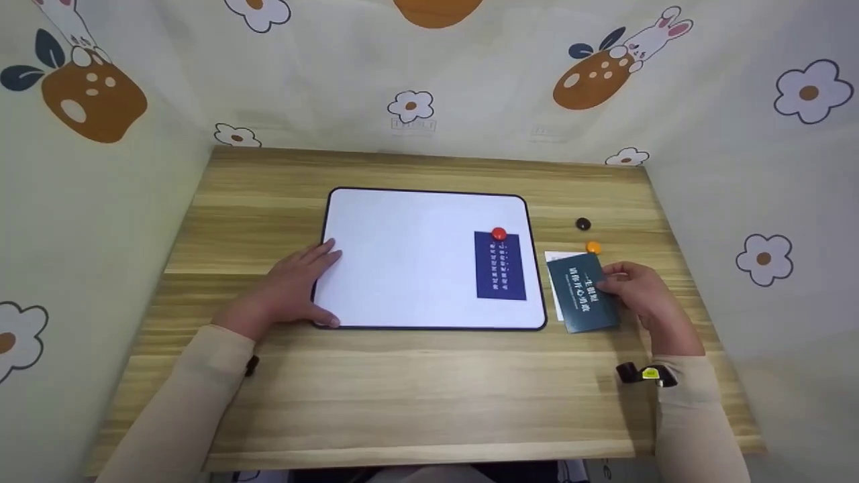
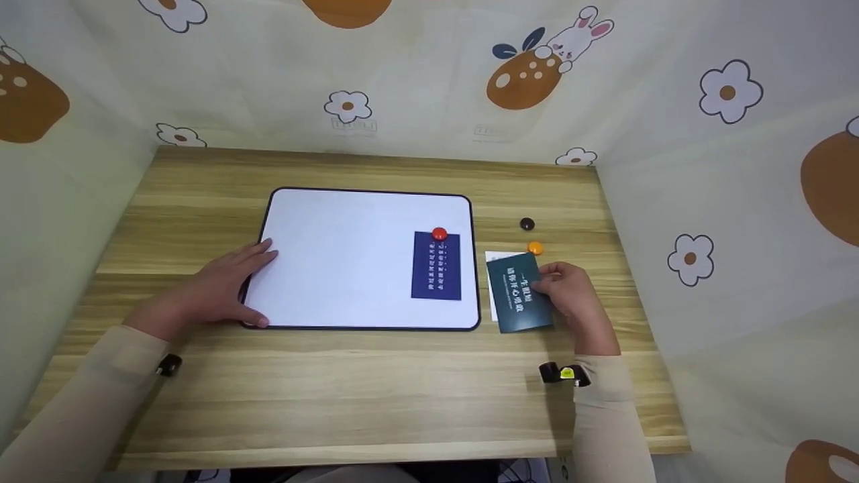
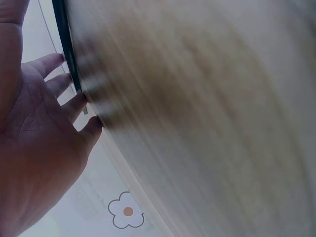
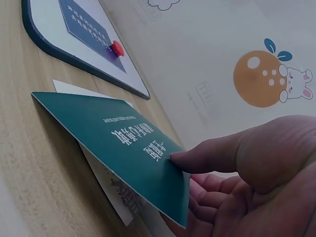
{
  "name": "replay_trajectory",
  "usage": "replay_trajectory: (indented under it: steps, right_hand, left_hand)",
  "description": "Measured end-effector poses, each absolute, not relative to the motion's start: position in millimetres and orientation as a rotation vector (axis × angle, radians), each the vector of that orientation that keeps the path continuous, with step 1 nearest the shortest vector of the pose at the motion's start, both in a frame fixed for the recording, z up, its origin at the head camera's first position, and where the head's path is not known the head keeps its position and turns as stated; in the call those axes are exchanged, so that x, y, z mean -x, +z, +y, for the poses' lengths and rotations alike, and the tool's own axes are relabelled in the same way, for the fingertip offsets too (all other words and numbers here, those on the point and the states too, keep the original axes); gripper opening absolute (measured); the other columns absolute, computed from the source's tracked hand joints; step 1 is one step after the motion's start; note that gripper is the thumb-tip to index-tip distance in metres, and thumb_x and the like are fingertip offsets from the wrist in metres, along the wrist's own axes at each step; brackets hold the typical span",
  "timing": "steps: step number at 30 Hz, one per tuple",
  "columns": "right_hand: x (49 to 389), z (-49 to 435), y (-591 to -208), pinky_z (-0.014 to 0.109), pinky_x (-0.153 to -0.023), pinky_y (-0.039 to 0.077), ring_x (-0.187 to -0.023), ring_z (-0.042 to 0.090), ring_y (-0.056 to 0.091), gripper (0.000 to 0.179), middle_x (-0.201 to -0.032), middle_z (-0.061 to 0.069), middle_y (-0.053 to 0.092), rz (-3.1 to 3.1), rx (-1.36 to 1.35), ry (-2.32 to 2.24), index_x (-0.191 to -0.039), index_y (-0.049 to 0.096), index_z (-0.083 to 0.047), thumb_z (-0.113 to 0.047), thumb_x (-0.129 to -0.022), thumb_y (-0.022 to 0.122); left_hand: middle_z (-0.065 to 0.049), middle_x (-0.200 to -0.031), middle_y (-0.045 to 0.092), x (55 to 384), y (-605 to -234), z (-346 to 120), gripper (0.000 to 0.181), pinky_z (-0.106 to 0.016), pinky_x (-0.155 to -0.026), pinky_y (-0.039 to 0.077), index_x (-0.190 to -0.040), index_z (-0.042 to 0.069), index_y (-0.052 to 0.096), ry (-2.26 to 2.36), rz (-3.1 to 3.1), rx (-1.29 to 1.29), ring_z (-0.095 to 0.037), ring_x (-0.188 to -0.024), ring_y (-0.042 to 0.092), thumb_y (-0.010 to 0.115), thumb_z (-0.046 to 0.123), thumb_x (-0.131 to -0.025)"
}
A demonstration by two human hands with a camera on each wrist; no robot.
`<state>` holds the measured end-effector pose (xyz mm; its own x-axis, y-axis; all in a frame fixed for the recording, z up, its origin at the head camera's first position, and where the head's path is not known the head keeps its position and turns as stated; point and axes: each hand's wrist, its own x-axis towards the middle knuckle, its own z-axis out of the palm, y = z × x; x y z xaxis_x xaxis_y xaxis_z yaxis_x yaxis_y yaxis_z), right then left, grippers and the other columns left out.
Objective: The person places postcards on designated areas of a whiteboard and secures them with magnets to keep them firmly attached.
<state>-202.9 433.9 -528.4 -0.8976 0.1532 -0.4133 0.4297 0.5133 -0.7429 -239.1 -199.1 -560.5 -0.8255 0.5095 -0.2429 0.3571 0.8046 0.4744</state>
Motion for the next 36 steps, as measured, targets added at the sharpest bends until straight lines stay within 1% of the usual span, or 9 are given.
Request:
replay_trajectory:
  steps: [8,13,17,22,25,29,32,36]
  right_hand:
    - [203,436,-527,0.027,-0.076,0.061,-0.091,0.008,0.070,0.048,-0.108,0.000,0.073,2.397,-0.488,-1.454,-0.148,0.054,0.009,-0.009,-0.106,0.071]
    - [203,436,-525,0.027,-0.074,0.061,-0.089,0.007,0.071,0.047,-0.102,-0.005,0.074,2.362,-0.490,-1.520,-0.148,0.053,0.009,-0.009,-0.107,0.069]
    - [205,435,-525,0.027,-0.073,0.063,-0.087,0.008,0.073,0.046,-0.100,-0.005,0.075,2.320,-0.494,-1.594,-0.147,0.051,0.010,-0.007,-0.108,0.069]
    - [207,430,-526,0.027,-0.072,0.064,-0.086,0.009,0.075,0.043,-0.101,-0.005,0.074,2.266,-0.520,-1.650,-0.145,0.051,0.008,-0.007,-0.108,0.068]
    - [209,427,-525,0.028,-0.072,0.065,-0.085,0.010,0.077,0.039,-0.099,-0.004,0.075,2.212,-0.521,-1.708,-0.142,0.052,0.006,-0.006,-0.109,0.068]
    - [210,422,-523,0.031,-0.075,0.068,-0.085,0.013,0.079,0.034,-0.098,-0.001,0.076,2.134,-0.521,-1.800,-0.137,0.053,0.006,-0.004,-0.108,0.069]
    - [212,419,-522,0.033,-0.076,0.068,-0.084,0.014,0.079,0.034,-0.098,0.000,0.076,2.116,-0.521,-1.814,-0.136,0.053,0.005,-0.004,-0.108,0.069]
    - [215,416,-523,0.032,-0.074,0.067,-0.083,0.014,0.078,0.035,-0.098,0.000,0.076,2.109,-0.522,-1.804,-0.138,0.053,0.004,-0.007,-0.108,0.070]
  left_hand:
    - [-0.012,-0.186,0.011,240,-562,-200,0.136,-0.068,-0.133,0.013,-0.177,0.012,0.027,0.573,2.631,-0.651,-0.044,-0.169,0.010,0.095,0.070,-0.074]
    - [-0.012,-0.186,0.011,240,-563,-200,0.136,-0.069,-0.133,0.012,-0.177,0.012,0.027,0.574,2.630,-0.652,-0.045,-0.169,0.010,0.095,0.071,-0.074]
    - [-0.011,-0.186,0.011,240,-563,-200,0.137,-0.069,-0.133,0.012,-0.177,0.012,0.026,0.572,2.632,-0.649,-0.044,-0.169,0.010,0.095,0.071,-0.074]
    - [-0.011,-0.186,0.011,240,-563,-200,0.138,-0.068,-0.133,0.013,-0.177,0.012,0.026,0.566,2.634,-0.651,-0.043,-0.169,0.009,0.095,0.071,-0.074]
    - [-0.013,-0.186,0.012,240,-562,-199,0.137,-0.070,-0.132,0.014,-0.176,0.010,0.027,0.572,2.639,-0.666,-0.045,-0.169,0.011,0.095,0.070,-0.074]
    - [-0.013,-0.186,0.012,239,-561,-198,0.136,-0.070,-0.132,0.014,-0.176,0.011,0.027,0.561,2.639,-0.663,-0.046,-0.169,0.011,0.096,0.070,-0.074]
    - [-0.012,-0.186,0.010,239,-560,-198,0.137,-0.068,-0.133,0.013,-0.177,0.012,0.025,0.547,2.634,-0.648,-0.044,-0.169,0.009,0.095,0.070,-0.074]
    - [-0.013,-0.186,0.010,238,-559,-198,0.137,-0.069,-0.133,0.012,-0.177,0.011,0.026,0.555,2.633,-0.650,-0.045,-0.169,0.009,0.095,0.070,-0.075]
